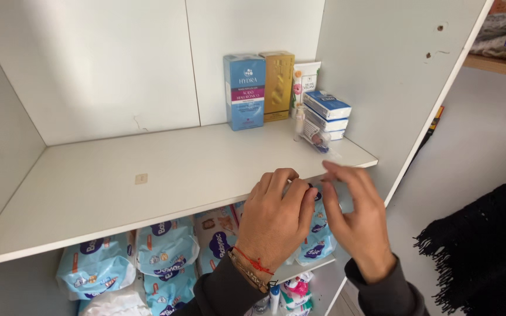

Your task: The person removes various boxed products from a white shelf, places them into a cardboard box on the floor, and then wipes the shelf surface with a cloth.

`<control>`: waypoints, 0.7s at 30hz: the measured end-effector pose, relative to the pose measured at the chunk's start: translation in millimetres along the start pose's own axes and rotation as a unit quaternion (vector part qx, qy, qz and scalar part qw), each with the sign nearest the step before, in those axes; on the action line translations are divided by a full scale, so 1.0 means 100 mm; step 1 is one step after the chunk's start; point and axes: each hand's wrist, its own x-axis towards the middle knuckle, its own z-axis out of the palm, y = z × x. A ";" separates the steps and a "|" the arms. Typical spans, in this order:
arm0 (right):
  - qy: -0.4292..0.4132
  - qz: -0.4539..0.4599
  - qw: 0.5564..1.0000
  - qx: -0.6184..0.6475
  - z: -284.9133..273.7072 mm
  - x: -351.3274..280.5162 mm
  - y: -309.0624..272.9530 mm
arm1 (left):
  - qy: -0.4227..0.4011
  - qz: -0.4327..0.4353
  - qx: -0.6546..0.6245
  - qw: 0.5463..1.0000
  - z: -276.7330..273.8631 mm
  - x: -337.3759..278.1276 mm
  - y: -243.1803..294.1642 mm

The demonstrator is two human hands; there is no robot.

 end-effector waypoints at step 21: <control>-0.183 0.190 0.957 -0.119 0.26 1.09 0.50 | -0.320 -0.259 0.003 0.911 1.18 1.43 -1.00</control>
